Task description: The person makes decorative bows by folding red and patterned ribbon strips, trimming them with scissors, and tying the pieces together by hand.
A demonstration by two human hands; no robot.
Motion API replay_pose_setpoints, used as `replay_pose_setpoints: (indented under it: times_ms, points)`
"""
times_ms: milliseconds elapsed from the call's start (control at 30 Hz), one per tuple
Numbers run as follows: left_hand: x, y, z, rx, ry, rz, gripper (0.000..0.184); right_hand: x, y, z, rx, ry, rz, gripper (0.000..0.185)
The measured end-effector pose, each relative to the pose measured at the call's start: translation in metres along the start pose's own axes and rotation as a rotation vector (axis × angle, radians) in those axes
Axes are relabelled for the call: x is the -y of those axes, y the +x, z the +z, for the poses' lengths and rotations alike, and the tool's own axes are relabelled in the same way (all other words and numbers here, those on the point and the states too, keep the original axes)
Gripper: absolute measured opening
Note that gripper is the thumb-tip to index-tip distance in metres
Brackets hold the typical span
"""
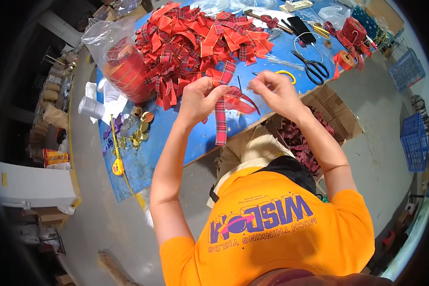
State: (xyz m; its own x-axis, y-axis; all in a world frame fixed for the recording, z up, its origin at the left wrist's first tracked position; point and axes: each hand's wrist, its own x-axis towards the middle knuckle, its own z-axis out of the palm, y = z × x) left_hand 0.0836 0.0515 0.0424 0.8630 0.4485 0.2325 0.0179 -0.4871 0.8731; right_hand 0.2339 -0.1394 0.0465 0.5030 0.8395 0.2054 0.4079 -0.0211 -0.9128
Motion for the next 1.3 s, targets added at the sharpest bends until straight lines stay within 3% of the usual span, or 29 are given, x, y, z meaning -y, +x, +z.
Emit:
replay_pose_setpoints:
  times_ms: [200,300,467,500,567,600,633,700,767,800,833,900,967,1067,1167,1300]
  points:
    - [-0.018,0.009,-0.006,0.049,-0.033,-0.088,0.015,-0.004,0.019,0.026,0.067,-0.007,-0.135,0.024]
    - [-0.007,0.017,-0.003,0.012,0.128,0.109,0.012,-0.008,0.023,0.028,0.159,0.057,0.088,0.023]
    - [-0.011,0.016,-0.001,-0.041,0.243,0.227,0.012,-0.028,0.010,0.009,0.207,0.275,0.121,0.022]
    - [-0.012,0.012,-0.004,-0.030,0.292,0.216,0.014,-0.044,-0.001,0.000,0.168,0.374,0.015,0.026]
    - [-0.012,0.002,-0.007,-0.042,0.214,0.157,0.015,-0.078,-0.033,-0.034,0.156,0.364,0.163,0.033]
    - [0.005,-0.004,-0.008,-0.046,0.131,0.121,0.023,-0.106,-0.056,-0.053,0.142,0.349,0.326,0.038]
    - [-0.002,-0.010,-0.008,-0.019,0.120,0.032,0.018,-0.131,-0.087,-0.062,0.059,0.288,0.520,0.042]
    - [0.006,-0.022,-0.007,0.037,0.013,-0.096,0.011,-0.196,-0.169,-0.075,0.230,0.068,0.869,0.057]
    - [0.011,-0.034,-0.004,0.176,-0.123,-0.246,0.011,-0.193,-0.240,-0.063,0.357,0.112,1.293,0.072]
    - [0.024,-0.040,-0.001,0.235,-0.230,-0.288,0.010,-0.194,-0.274,-0.052,0.349,0.292,1.385,0.083]
    - [0.033,-0.043,0.010,0.290,-0.330,-0.336,0.009,-0.179,-0.294,-0.045,0.290,0.617,1.410,0.078]
    - [0.038,-0.056,0.045,0.370,-0.430,-0.619,0.013,-0.200,-0.342,-0.009,-0.083,0.884,1.189,0.079]
    - [0.040,-0.063,0.083,0.767,-0.411,-0.705,0.024,-0.187,-0.345,-0.007,-0.191,0.915,1.188,0.073]
    - [0.070,-0.085,0.145,1.013,-0.431,-0.854,0.025,-0.173,-0.338,-0.005,-0.335,0.945,1.102,0.066]
    - [0.069,-0.083,0.172,1.088,-0.451,-0.869,0.024,-0.169,-0.332,-0.006,-0.408,1.087,1.038,0.061]
    - [0.041,-0.084,0.183,0.994,-0.565,-0.972,0.022,-0.155,-0.325,-0.016,-0.406,1.143,1.093,0.056]
